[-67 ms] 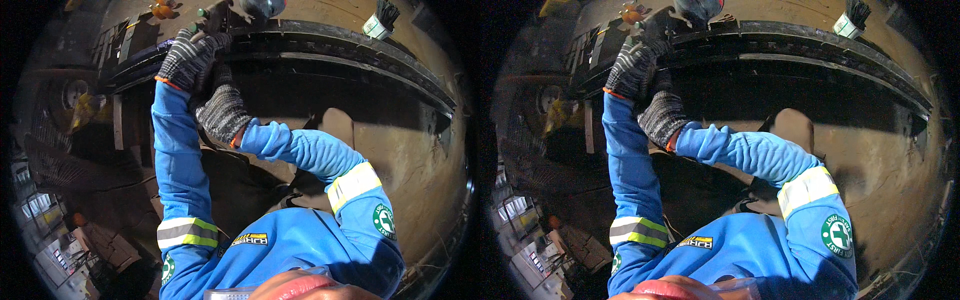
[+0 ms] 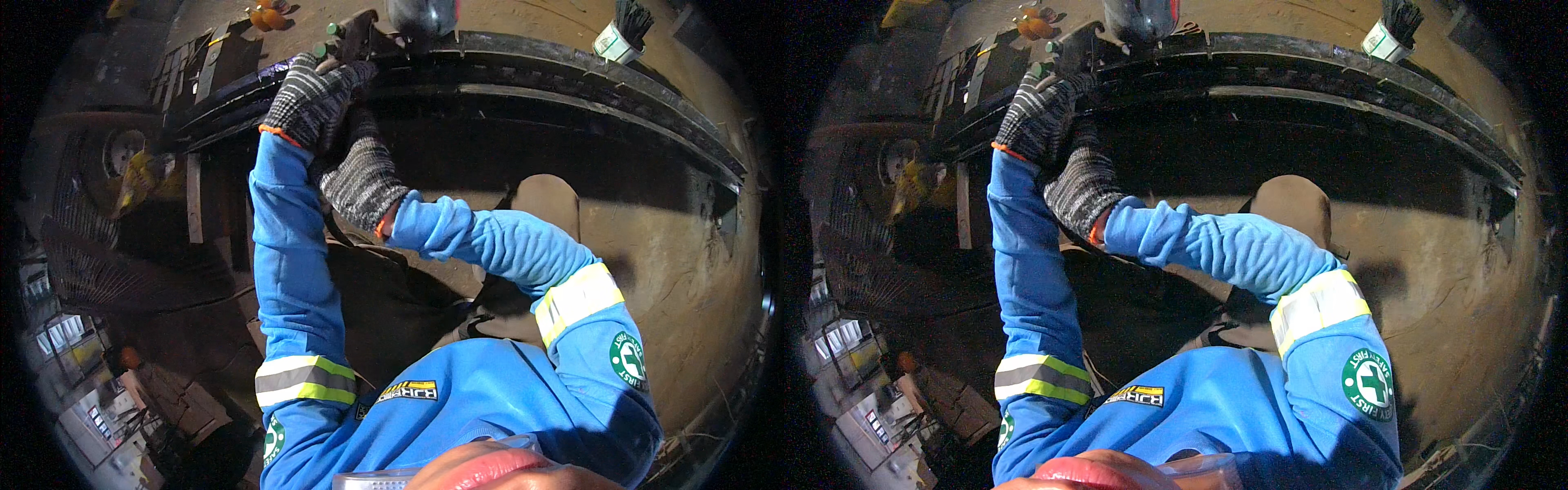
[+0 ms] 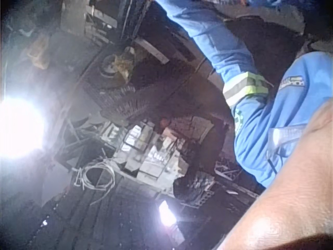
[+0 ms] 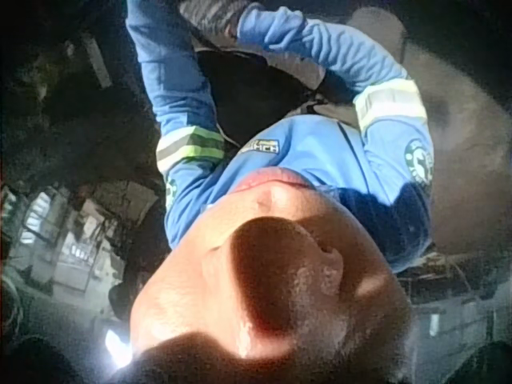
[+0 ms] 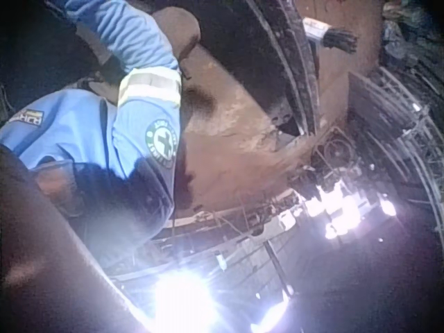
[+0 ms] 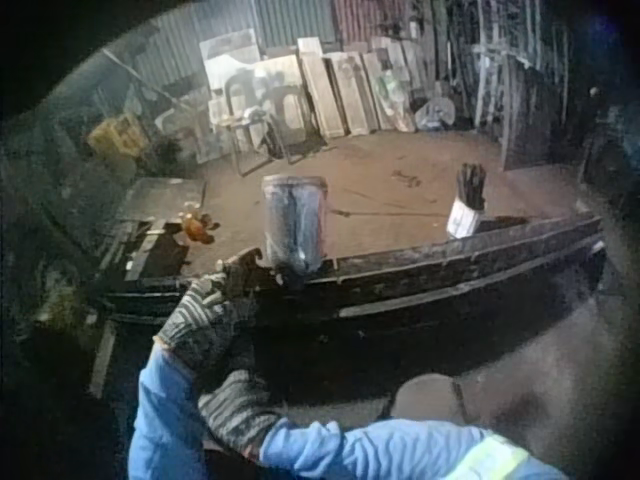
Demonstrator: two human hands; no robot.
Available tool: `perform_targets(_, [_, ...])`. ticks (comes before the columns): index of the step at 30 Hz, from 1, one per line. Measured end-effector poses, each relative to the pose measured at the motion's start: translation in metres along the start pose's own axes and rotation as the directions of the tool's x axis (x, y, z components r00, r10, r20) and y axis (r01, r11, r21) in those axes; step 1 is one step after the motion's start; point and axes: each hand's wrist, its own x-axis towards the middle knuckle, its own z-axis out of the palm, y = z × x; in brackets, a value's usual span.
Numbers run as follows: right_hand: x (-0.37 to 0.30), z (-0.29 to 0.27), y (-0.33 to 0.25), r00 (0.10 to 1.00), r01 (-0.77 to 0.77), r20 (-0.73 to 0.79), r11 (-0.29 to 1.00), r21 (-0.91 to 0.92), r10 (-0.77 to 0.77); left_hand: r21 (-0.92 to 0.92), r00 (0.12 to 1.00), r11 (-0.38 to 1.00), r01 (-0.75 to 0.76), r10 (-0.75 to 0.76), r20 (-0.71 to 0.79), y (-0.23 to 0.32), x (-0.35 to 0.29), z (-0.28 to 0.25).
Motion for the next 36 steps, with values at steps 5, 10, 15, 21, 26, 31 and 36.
perform_targets(5, [0.024, 0.005, 0.02, 0.916, -0.021, 0.402, 1.0, 0.013, 0.014, 0.24, 0.975, 0.97, 0.049, -0.098, 0.198, -0.01, -0.018, -0.004])
perform_targets(10, [0.042, -0.007, -0.012, 0.802, 0.081, 0.596, 0.978, -0.19, 0.049, 0.244, 0.929, 0.918, 0.313, -0.35, 0.125, -0.037, -0.045, 0.006])
perform_targets(15, [0.038, 0.003, -0.008, 0.837, 0.039, 0.544, 0.985, -0.168, 0.06, 0.17, 0.932, 0.937, 0.304, -0.33, 0.152, -0.034, -0.045, 0.008])
perform_targets(21, [-0.009, -0.006, -0.006, 0.959, -0.024, 0.28, 0.995, -0.094, 0.049, 0.016, 0.997, 0.999, 0.049, -0.048, -0.062, -0.004, -0.037, 0.003])
perform_targets(26, [-0.014, -0.015, -0.016, 0.959, 0.187, 0.243, 0.97, -0.153, -0.146, -0.317, 0.979, 0.947, 0.048, -0.106, -0.171, 0.009, -0.023, -0.015])
perform_targets(31, [0.029, -0.066, -0.035, 0.377, 0.408, 0.876, 0.796, -0.448, 0.3, -0.954, 0.673, 0.116, 0.275, -0.732, 0.105, 0.035, -0.057, -0.011])
perform_targets(36, [0.18, -0.184, 0.076, 0.801, 0.596, 0.577, 0.317, -0.738, -0.161, -0.366, 0.792, 0.798, 0.479, -0.572, -0.212, 0.017, -0.094, -0.015])
